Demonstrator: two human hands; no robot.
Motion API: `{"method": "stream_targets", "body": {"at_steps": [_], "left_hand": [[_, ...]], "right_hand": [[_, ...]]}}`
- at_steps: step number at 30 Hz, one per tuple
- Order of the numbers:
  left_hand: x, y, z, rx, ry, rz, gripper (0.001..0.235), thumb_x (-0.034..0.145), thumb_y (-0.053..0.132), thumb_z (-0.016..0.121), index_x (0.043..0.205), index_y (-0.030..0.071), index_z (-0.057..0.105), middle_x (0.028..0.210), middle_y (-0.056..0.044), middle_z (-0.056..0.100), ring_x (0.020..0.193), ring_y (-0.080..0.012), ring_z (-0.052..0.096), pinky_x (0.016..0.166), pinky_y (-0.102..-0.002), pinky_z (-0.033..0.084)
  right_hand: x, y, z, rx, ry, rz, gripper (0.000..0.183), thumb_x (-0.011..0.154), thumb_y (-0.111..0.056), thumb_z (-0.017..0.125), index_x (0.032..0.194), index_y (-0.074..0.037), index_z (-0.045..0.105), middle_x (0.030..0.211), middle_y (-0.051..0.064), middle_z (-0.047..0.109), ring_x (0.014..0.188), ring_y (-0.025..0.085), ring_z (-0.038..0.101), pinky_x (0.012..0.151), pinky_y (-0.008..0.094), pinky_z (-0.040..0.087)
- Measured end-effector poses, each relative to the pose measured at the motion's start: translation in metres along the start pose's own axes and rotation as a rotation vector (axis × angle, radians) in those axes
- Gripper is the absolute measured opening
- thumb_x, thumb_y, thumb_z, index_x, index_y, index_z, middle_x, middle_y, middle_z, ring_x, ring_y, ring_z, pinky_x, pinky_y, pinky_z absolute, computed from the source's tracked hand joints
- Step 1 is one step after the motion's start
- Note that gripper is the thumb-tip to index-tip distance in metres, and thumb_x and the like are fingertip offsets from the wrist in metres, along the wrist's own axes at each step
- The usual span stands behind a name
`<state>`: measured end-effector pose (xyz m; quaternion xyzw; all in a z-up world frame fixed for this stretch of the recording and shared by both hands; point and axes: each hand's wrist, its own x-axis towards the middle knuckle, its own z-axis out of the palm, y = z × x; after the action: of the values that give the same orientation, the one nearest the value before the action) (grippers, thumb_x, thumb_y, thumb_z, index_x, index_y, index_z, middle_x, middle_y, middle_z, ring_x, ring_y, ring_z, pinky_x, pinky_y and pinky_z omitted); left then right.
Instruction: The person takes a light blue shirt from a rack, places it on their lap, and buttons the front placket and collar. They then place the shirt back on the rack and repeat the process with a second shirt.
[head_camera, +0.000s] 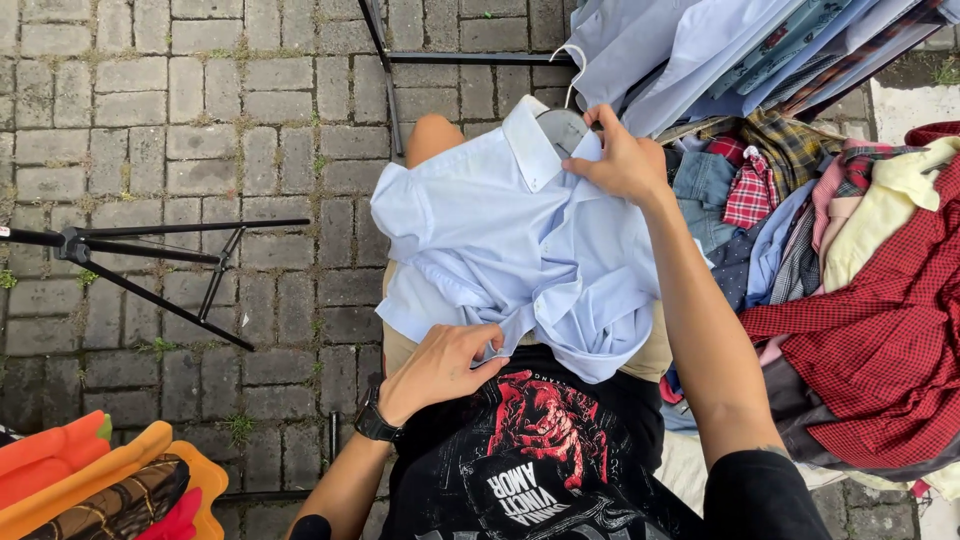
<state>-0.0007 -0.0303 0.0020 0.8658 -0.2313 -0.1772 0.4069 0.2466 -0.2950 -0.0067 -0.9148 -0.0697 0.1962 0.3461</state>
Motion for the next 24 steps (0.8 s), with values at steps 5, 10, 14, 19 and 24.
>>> {"method": "stream_targets", "body": {"at_steps": [5,10,14,19,24], "left_hand": [[0.012,0.011,-0.036,-0.091,-0.056,0.012,0.059,0.086,0.054,0.071,0.13,0.017,0.059,0.096,0.0,0.07,0.06,-0.018,0.066,0.065,-0.034,0.053],[0.073,0.024,-0.108,0.245,0.7,0.3,0.051,0.104,0.033,0.063,0.142,0.003,0.047,0.142,-0.018,0.05,0.135,-0.037,0.05,0.115,-0.05,0.037],[0.139,0.007,-0.156,0.385,0.625,0.224,0.09,0.1,0.064,0.061,0.157,0.004,0.025,0.154,-0.019,0.049,0.142,-0.0375,0.046,0.117,-0.052,0.031],[0.181,0.017,-0.195,0.126,0.373,0.124,0.03,0.096,0.047,0.068,0.097,0.017,0.073,0.087,0.004,0.073,0.068,-0.0153,0.048,0.066,-0.036,0.039],[0.185,0.027,-0.217,0.082,0.403,0.277,0.029,0.095,0.021,0.066,0.123,0.014,0.063,0.119,0.0,0.075,0.107,-0.0221,0.068,0.087,-0.041,0.046]], "right_hand": [[-0.041,-0.026,-0.062,0.219,0.052,-0.323,0.041,0.097,-0.015,0.074,0.108,-0.017,0.035,0.104,0.002,0.059,0.094,0.015,0.056,0.068,0.029,0.04],[-0.062,-0.052,-0.085,0.208,0.102,-0.588,0.044,0.098,-0.02,0.077,0.128,-0.01,0.047,0.114,0.003,0.061,0.103,0.014,0.057,0.092,0.028,0.045],[-0.073,-0.074,-0.089,0.254,0.196,-0.674,0.053,0.095,-0.025,0.08,0.136,-0.008,0.051,0.139,0.006,0.057,0.097,0.014,0.057,0.089,0.027,0.045],[-0.075,-0.069,-0.123,0.247,0.083,-0.567,0.077,0.105,-0.065,0.033,0.16,-0.015,0.013,0.128,0.018,0.06,0.115,0.022,0.057,0.102,0.037,0.047],[-0.067,-0.043,-0.137,-0.119,0.075,-0.259,0.036,0.1,-0.032,0.063,0.126,-0.007,0.068,0.112,0.003,0.072,0.095,0.015,0.062,0.074,0.034,0.048]]}}
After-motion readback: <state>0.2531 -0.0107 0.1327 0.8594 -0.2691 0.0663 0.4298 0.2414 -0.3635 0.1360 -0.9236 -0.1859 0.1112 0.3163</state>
